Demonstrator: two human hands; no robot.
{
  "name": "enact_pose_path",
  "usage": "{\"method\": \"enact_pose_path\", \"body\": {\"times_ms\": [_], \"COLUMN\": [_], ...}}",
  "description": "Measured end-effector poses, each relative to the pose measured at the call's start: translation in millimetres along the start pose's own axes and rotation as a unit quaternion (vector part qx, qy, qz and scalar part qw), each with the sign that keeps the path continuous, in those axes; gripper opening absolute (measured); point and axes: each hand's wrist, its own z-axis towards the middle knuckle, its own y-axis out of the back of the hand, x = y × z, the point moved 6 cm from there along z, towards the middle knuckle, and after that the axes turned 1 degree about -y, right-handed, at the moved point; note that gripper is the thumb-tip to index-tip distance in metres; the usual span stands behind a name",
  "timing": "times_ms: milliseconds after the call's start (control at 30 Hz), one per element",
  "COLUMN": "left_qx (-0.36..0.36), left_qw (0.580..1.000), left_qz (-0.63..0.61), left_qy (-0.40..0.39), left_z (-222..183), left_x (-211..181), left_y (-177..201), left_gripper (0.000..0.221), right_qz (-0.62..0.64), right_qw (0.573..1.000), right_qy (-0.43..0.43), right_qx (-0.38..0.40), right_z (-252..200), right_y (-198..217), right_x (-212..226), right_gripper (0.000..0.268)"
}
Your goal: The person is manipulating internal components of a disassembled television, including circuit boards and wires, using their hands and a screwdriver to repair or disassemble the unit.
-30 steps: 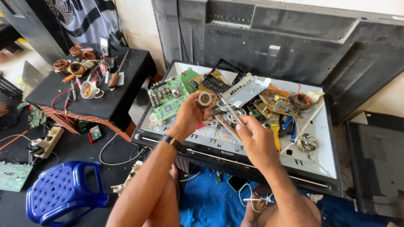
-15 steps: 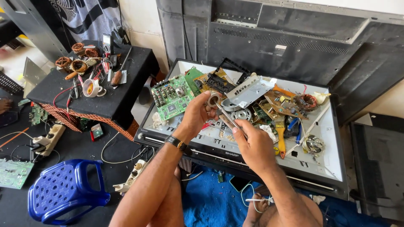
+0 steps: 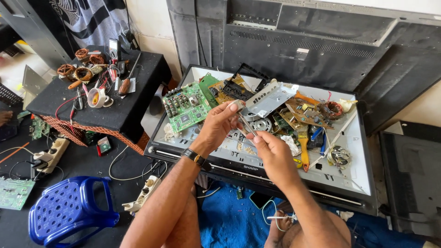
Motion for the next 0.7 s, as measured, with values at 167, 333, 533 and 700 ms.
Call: {"method": "enact_pose_path", "body": {"times_ms": [167, 333, 533, 700], "left_qx": [0.007, 0.028, -0.050, -0.117], "left_qw": [1.000, 0.999, 0.998, 0.986], "left_qz": [-0.003, -0.022, 0.041, 0.116], "left_qy": [-0.001, -0.003, -0.007, -0.005], "left_z": [1, -3, -1, -4], "left_x": [5, 3, 6, 3], "left_y": [1, -1, 6, 13], "left_gripper": [0.042, 0.048, 0.047, 0.044], "right_qz": [-0.139, 0.313, -0.080, -0.321], "right_qw": [0.987, 0.944, 0.994, 0.932], "right_qy": [0.040, -0.094, 0.012, 0.051], "right_qx": [-0.074, 0.041, -0.074, -0.160], "right_z": [-9, -5, -4, -4], "right_y": [-2, -16, -13, -19], "right_x": [6, -11, -10, -6], "right_gripper": [0.029, 0.026, 0.032, 0.026]}}
